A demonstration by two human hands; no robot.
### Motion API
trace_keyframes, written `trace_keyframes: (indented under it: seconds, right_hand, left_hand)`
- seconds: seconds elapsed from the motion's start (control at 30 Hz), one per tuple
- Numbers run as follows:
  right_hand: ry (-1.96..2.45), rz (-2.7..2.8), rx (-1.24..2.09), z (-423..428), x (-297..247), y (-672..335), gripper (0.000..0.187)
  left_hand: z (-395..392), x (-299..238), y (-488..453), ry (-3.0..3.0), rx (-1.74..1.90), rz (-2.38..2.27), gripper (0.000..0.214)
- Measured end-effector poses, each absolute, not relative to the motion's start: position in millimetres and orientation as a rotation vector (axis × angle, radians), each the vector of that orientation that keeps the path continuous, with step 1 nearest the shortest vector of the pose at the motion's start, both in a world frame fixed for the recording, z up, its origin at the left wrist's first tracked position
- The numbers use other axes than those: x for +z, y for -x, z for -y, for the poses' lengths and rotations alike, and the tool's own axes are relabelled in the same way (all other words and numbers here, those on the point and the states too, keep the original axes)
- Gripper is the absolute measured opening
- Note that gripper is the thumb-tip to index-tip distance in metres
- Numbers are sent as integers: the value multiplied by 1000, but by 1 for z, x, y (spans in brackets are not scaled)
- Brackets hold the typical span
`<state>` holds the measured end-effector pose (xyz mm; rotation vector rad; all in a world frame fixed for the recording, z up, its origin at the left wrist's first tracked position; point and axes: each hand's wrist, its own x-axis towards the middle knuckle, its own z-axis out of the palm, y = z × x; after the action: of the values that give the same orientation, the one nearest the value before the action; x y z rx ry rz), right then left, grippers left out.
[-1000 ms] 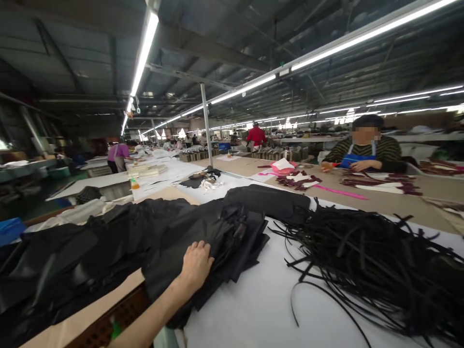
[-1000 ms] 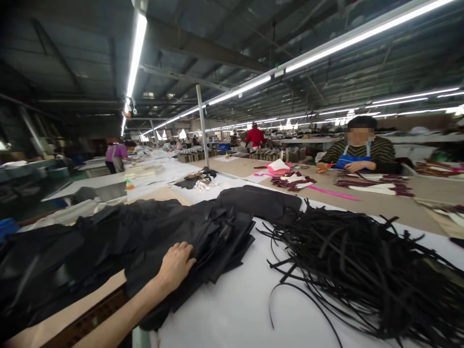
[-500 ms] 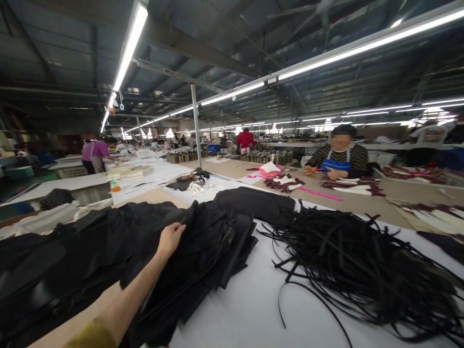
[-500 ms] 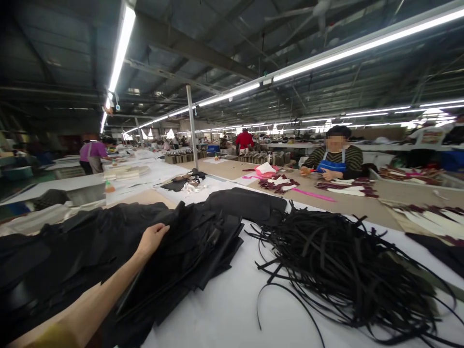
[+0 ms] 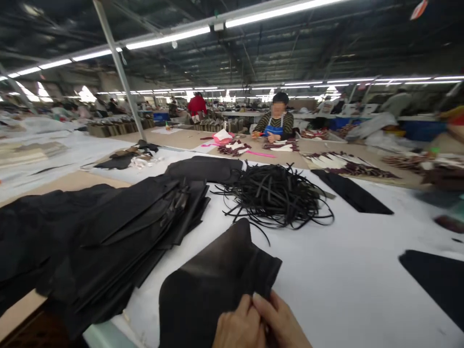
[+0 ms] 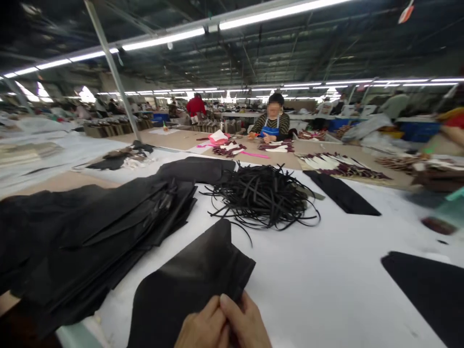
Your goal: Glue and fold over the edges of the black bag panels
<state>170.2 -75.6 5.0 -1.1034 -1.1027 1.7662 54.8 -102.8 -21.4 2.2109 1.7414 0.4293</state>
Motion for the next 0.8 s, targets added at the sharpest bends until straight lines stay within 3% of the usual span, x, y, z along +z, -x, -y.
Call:
trace_keyframes:
  seconds: [0.2, 0.33, 0.43, 0.5, 0.7, 0.8]
  right_hand:
    - [1186, 787, 1748, 75, -7, -199, 44]
    - [1097, 831, 1882, 68, 7, -223, 42]
    - [1011, 877, 1980, 55, 20, -239, 39]
    - [942, 913, 2027, 46, 26, -248, 38]
    - [933, 982, 2072, 23, 26, -264, 33]
    - [999, 1004, 2051, 15, 25, -265, 33]
  left_hand:
    - [109, -8, -52, -2075, 892, -1380, 12]
    - [74, 25, -6, -1728, 1143, -1721, 33]
    - [39, 43, 14, -1340, 1023, -1507, 59]
    - [22, 51, 17, -1245, 931, -1284, 64]
    - [12, 54, 3, -1177, 783, -912, 33]
    - [17, 54, -5, -1154, 785, -884, 28]
